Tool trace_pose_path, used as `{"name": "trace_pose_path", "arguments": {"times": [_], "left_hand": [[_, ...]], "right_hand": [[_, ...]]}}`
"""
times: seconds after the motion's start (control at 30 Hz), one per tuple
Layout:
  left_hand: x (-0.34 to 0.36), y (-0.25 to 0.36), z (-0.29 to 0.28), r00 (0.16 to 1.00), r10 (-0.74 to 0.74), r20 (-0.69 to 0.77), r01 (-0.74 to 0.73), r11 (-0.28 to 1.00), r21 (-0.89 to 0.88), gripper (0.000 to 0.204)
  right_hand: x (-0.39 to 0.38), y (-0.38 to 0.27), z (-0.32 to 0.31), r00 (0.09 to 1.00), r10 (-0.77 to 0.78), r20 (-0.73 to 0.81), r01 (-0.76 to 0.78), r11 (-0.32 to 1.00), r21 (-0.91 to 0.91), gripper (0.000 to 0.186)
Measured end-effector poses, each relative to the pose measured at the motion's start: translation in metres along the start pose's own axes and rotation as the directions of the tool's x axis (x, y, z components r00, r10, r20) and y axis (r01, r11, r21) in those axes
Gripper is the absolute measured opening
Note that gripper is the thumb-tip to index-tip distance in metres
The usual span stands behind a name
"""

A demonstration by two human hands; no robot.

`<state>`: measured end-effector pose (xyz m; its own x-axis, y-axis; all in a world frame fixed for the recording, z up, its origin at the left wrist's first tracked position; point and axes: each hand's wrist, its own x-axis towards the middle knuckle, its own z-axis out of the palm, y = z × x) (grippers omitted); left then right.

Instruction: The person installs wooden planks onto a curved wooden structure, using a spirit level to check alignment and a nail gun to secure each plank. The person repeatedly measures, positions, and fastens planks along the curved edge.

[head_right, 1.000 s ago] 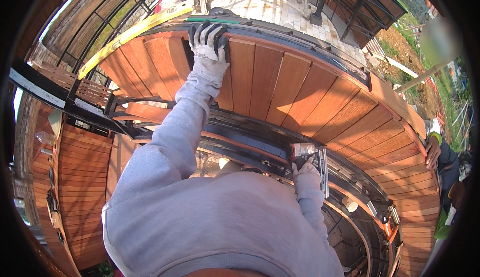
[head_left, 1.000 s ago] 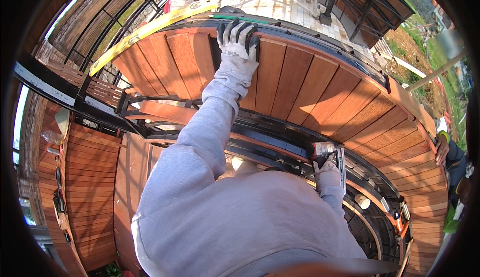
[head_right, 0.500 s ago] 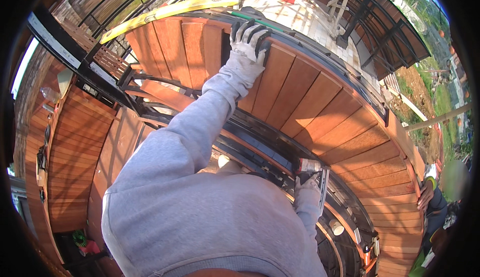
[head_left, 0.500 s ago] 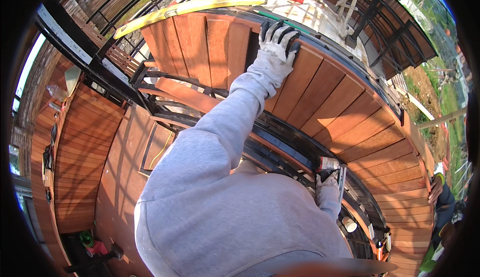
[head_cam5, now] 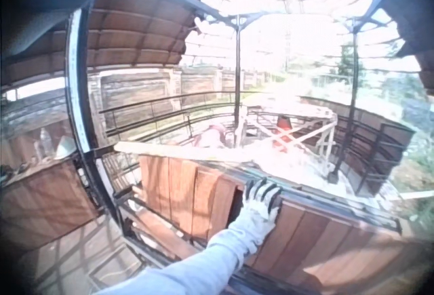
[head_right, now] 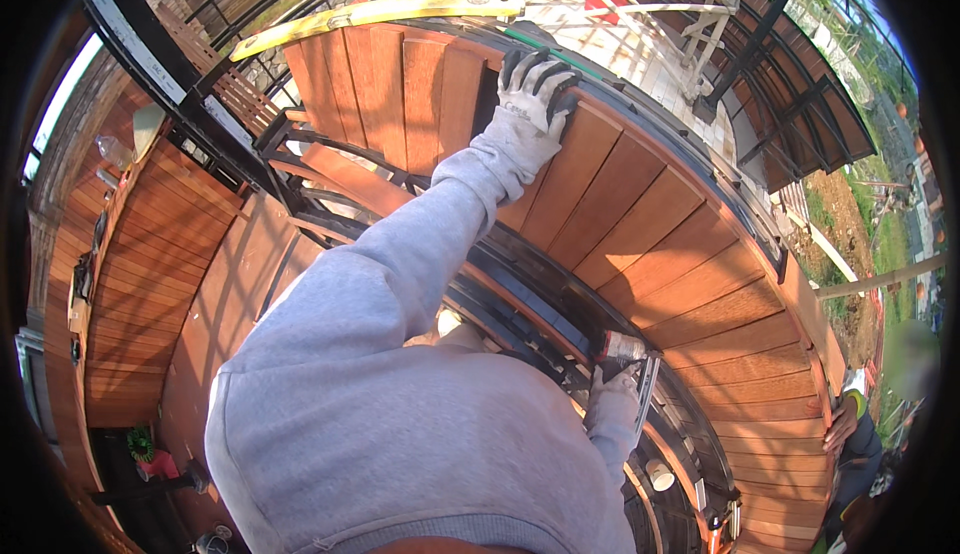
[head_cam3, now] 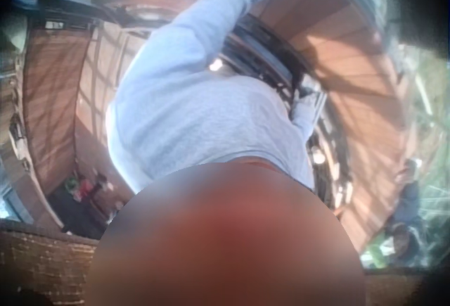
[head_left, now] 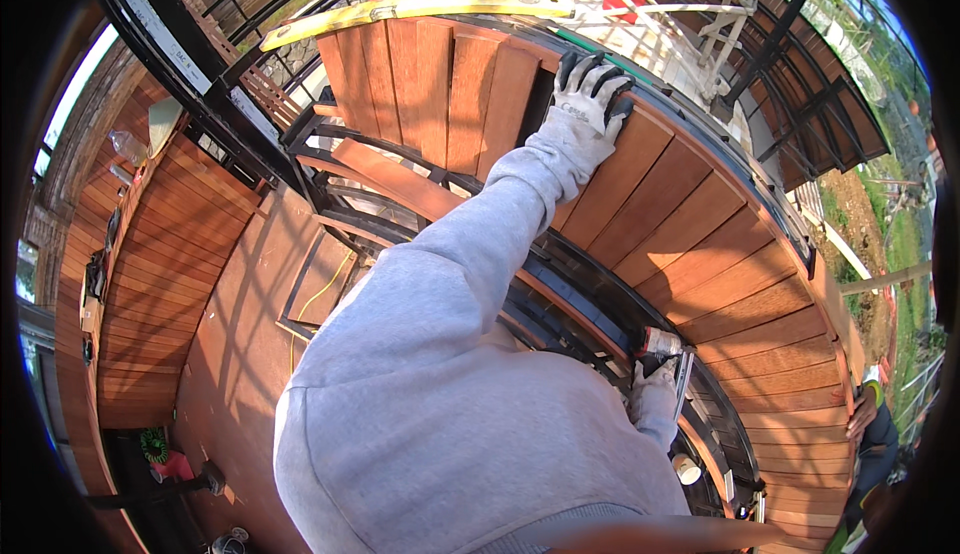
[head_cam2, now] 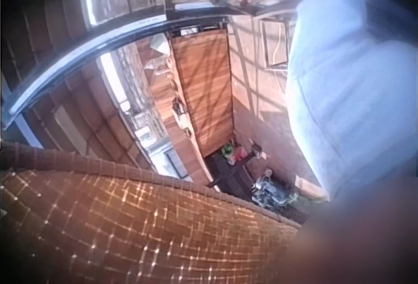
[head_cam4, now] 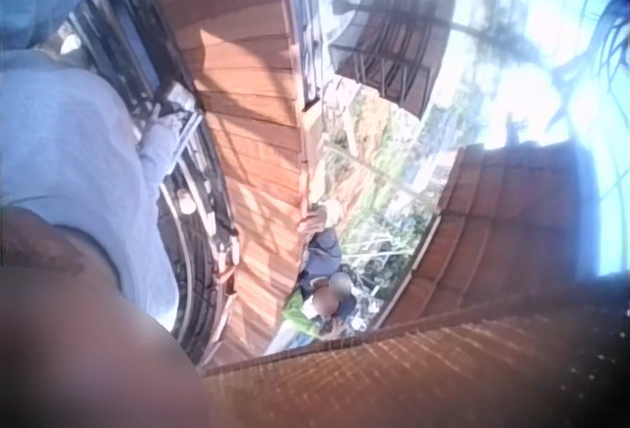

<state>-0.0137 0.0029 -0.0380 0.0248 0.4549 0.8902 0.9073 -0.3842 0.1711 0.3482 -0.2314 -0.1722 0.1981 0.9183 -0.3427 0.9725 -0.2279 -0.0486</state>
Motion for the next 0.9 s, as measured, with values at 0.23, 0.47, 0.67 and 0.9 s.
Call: {"name": "trace_pose_path", "arguments": {"times": [0.23,0.47,0.67,0.9], "left_hand": [[0.002,-0.008,0.014,0.995,0.037,-0.094,-0.037,0.999,-0.003,0.035],[0.010,-0.038,0.008,0.939,0.320,-0.128,-0.299,0.941,0.160,0.032],[0.005,0.020,0.070,0.881,0.381,-0.281,-0.408,0.912,-0.041,0.028],[-0.005,0.073,0.057,0.890,0.359,-0.280,-0.427,0.873,-0.237,0.026]], "right_hand": [[0.004,-0.006,-0.007,0.993,0.028,0.115,-0.028,1.000,0.003,0.093],[0.018,-0.006,0.022,0.996,-0.083,-0.016,0.084,0.932,0.354,0.082],[-0.032,0.004,-0.018,0.991,0.135,-0.003,-0.116,0.859,0.499,0.034],[-0.034,-0.018,-0.036,0.970,0.208,0.126,-0.243,0.852,0.464,0.031]]}}
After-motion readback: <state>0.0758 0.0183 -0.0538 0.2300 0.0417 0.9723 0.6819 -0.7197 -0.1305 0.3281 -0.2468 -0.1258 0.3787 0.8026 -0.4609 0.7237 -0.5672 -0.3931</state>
